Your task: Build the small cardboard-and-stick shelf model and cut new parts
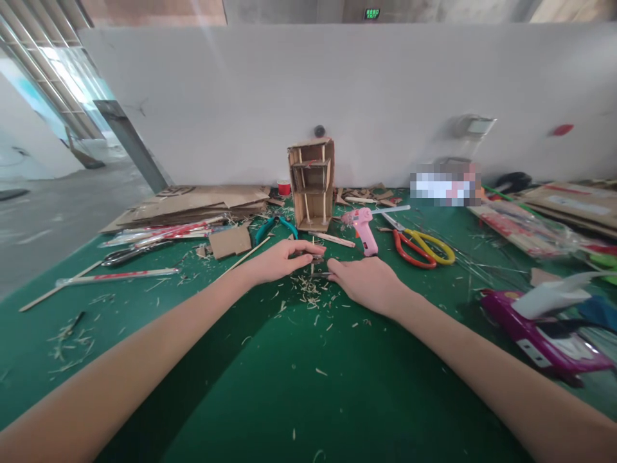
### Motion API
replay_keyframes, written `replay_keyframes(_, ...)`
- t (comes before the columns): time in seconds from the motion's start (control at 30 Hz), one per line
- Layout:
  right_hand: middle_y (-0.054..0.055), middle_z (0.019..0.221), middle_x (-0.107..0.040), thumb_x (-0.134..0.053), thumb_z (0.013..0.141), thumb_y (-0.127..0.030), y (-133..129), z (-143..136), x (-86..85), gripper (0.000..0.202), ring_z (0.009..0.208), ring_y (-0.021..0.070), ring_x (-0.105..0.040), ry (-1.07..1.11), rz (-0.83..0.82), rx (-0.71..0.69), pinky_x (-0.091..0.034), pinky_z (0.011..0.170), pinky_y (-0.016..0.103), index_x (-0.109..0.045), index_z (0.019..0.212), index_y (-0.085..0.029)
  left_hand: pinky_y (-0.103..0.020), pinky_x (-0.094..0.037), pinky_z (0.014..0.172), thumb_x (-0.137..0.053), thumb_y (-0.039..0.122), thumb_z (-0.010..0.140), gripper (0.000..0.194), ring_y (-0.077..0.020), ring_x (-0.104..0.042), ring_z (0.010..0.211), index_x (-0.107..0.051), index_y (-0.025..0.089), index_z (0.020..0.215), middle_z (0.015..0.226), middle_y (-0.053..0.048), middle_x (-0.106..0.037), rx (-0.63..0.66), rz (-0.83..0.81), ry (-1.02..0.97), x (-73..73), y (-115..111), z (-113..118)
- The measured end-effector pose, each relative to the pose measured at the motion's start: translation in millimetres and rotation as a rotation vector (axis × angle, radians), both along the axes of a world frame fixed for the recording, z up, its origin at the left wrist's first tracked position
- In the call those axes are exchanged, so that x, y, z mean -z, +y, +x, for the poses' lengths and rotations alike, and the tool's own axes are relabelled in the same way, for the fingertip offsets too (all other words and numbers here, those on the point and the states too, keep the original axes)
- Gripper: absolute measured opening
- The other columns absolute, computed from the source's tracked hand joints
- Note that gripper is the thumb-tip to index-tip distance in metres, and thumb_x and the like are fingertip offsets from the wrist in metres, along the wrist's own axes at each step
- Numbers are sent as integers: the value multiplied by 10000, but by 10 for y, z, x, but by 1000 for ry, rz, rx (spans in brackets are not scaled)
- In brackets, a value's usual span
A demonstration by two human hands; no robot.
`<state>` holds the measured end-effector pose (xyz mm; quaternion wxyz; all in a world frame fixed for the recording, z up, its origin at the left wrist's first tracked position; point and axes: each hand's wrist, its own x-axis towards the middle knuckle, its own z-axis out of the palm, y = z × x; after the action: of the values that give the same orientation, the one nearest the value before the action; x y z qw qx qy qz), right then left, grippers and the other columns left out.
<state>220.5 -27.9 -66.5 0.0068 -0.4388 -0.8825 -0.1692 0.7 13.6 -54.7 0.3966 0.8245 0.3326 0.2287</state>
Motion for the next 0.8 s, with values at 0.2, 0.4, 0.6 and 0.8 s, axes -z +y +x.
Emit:
replay_keyframes(0.2, 39, 772, -711, -328, 1001, -339, 23, -26, 15, 271, 504, 153, -589, 11, 86, 56, -112, 458, 294, -544, 1035, -178, -335, -428, 1031, -458, 331, 931, 327, -165, -557, 1192, -596, 235, 1212, 1324, -32, -587, -29, 66, 54, 4, 10, 3)
replay_keyframes(0.4, 18, 757, -715, -387, 986, -358, -5, -9, -17, 236, 483, 152, -587, -26, -4, -10, -119, 437, 295, -544, 1017, -184, -322, -450, 992, -467, 406, 924, 377, -181, -570, 1177, -590, 233, 1235, 1337, -41, -578, -30, 62, 83, -32, -10, -2)
replay_keyframes(0.6, 23, 762, -712, -367, 993, -333, 4, -36, 7, 228, 486, 155, -597, 13, 79, 35, -102, 439, 299, -536, 1002, -181, -324, -447, 966, -458, 438, 919, 369, -195, -549, 1185, -611, 262, 1205, 1315, -31, -593, -78, 151, 143, -20, 5, -10)
replay_keyframes(0.8, 44, 761, -722, -387, 986, -331, 26, -18, -30, 218, 509, 160, -607, -17, -27, -3, -120, 444, 291, -517, 1032, -163, -317, -472, 912, -485, 398, 911, 345, -184, -591, 1094, -625, 220, 1170, 1275, -59, -612, -83, 200, 137, -40, -22, 27)
